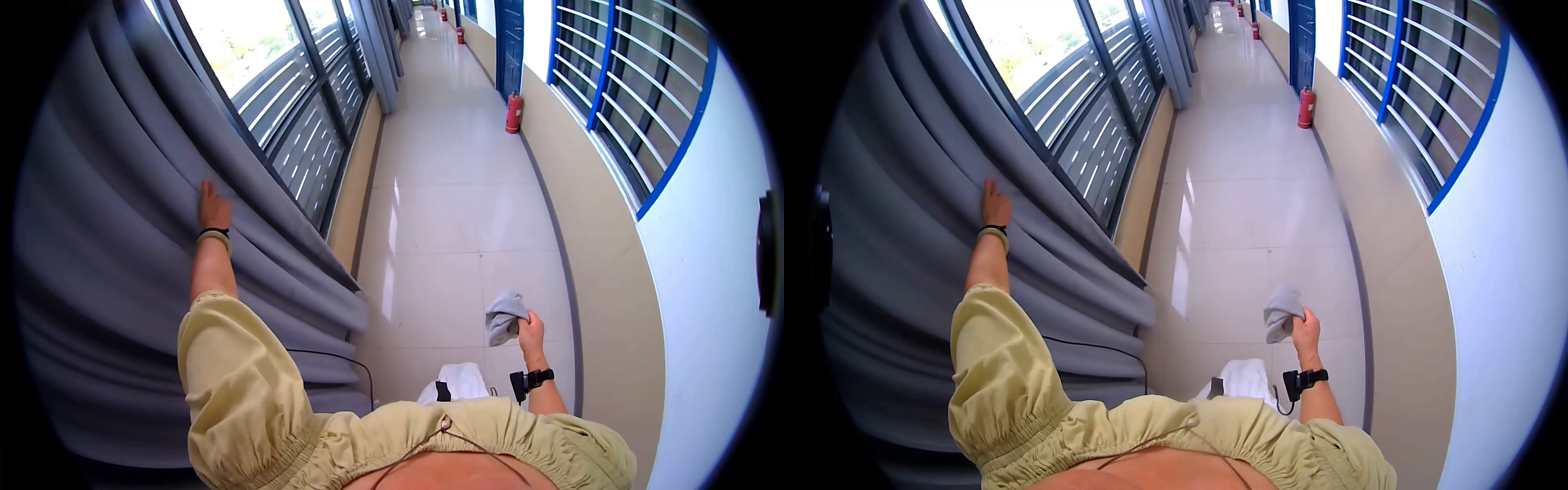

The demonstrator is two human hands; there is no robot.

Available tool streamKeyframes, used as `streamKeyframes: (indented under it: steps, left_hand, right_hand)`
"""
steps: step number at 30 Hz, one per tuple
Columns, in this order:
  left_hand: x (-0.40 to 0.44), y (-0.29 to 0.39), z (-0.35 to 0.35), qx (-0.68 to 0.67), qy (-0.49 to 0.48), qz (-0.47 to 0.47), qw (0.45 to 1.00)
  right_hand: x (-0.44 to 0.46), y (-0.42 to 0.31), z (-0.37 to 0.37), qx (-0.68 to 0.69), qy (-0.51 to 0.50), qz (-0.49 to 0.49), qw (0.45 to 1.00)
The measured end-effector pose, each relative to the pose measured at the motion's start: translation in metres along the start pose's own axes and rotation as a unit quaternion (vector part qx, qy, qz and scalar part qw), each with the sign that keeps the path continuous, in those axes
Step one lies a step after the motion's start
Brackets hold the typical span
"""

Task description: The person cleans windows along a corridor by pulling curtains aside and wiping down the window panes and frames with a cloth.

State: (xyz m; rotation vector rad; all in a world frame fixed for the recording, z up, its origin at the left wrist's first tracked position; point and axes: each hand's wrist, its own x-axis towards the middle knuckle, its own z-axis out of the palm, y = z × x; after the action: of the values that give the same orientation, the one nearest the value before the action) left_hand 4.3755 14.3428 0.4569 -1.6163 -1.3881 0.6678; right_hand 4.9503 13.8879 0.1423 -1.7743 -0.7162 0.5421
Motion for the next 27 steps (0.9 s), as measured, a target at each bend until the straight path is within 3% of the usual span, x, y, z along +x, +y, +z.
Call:
streamKeyframes:
  steps: [2, 6, 11, 14, 16, 21, 23, 25, 27]
  left_hand:
    - [-0.012, -0.009, 0.002, -0.055, -0.053, 0.01, 0.997]
    - [-0.038, -0.015, 0.043, -0.171, 0.121, 0.014, 0.978]
    - [-0.154, 0.005, -0.055, -0.168, 0.286, 0.066, 0.941]
    - [-0.263, -0.032, -0.097, -0.227, 0.295, 0.116, 0.921]
    - [-0.351, -0.07, -0.1, -0.285, 0.245, 0.092, 0.922]
    - [-0.651, -0.192, -0.064, -0.178, 0.119, -0.204, 0.955]
    - [-0.792, -0.226, -0.044, -0.099, 0.032, -0.339, 0.935]
    - [-0.875, -0.228, -0.079, -0.043, -0.126, -0.466, 0.875]
    - [-0.969, -0.226, -0.086, 0.006, -0.227, -0.497, 0.838]
  right_hand:
    - [0.0, 0.003, 0.01, 0.001, -0.031, 0.017, 0.999]
    - [0.008, 0.008, 0.051, 0.012, -0.103, 0.004, 0.995]
    - [0.0, -0.019, 0.116, -0.017, -0.222, -0.079, 0.972]
    - [-0.03, -0.053, 0.172, 0.005, -0.312, -0.101, 0.945]
    - [-0.06, -0.073, 0.2, 0.045, -0.377, -0.086, 0.921]
    - [-0.153, -0.087, 0.274, 0.087, -0.478, -0.083, 0.87]
    - [-0.188, -0.111, 0.277, 0.052, -0.54, -0.067, 0.837]
    - [-0.207, -0.12, 0.281, 0.039, -0.59, -0.046, 0.805]
    - [-0.224, -0.125, 0.291, 0.055, -0.629, -0.023, 0.775]
